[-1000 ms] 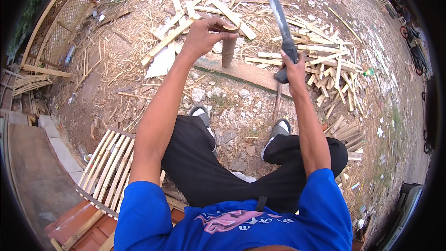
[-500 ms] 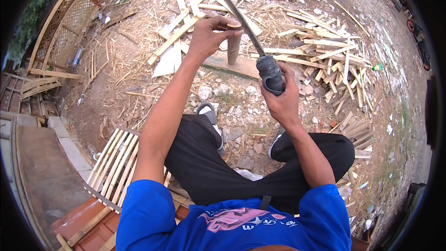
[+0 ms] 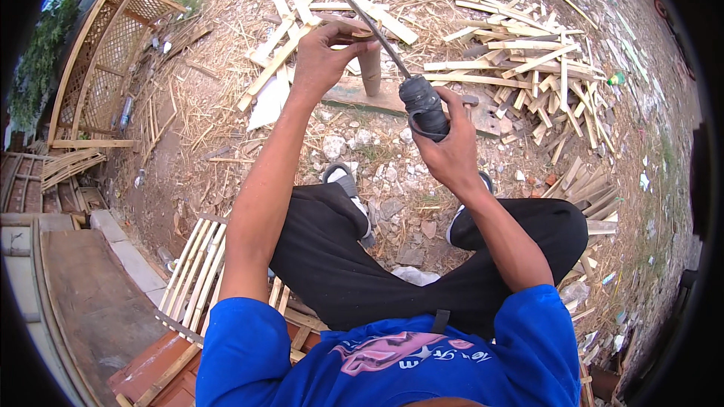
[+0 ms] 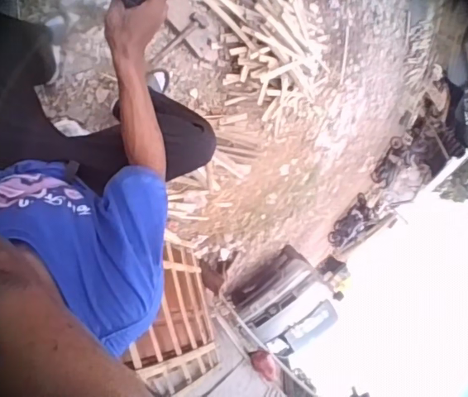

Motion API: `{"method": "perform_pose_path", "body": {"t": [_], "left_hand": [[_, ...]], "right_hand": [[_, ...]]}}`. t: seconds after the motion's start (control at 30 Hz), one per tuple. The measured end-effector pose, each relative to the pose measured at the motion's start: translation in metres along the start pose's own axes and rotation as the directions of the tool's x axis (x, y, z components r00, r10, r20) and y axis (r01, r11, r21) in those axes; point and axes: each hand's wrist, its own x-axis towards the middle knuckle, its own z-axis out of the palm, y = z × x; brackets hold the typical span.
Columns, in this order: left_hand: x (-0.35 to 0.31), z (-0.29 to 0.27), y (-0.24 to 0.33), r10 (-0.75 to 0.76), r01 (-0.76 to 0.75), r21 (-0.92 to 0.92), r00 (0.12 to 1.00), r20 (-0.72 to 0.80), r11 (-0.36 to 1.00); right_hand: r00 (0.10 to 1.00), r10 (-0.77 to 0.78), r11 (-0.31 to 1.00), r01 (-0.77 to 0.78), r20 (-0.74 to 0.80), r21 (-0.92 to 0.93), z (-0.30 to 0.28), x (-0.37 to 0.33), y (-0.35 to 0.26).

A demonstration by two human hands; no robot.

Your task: The person splits thin wooden slats by placing a blade into the end of a wood piece and striking the back of the blade with a hammer.

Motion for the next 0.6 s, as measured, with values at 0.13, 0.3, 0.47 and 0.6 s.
{"method": "perform_pose_path", "body": {"t": [0.13,0.3,0.47,0.6], "left_hand": [[-0.001,0.002,0.003,-0.006,0.006,0.050,1.000,-0.011,0.999],[0.000,0.001,0.003,0.016,-0.015,0.082,1.000,-0.015,0.997],[-0.001,0.005,-0.005,-0.009,0.011,0.056,1.000,-0.029,0.998],[-0.002,0.005,-0.015,-0.059,0.052,0.133,0.997,0.044,0.990]], "right_hand": [[1.000,-0.018,1.000,0.018,0.007,0.006,-0.002,-0.001,0.004],[1.000,0.005,1.000,-0.005,0.005,-0.013,-0.001,0.001,0.000],[1.000,-0.025,0.997,0.026,0.017,-0.078,-0.001,0.001,-0.008],[1.000,-0.001,0.998,0.002,0.021,-0.064,0.003,-0.001,-0.004]]}}
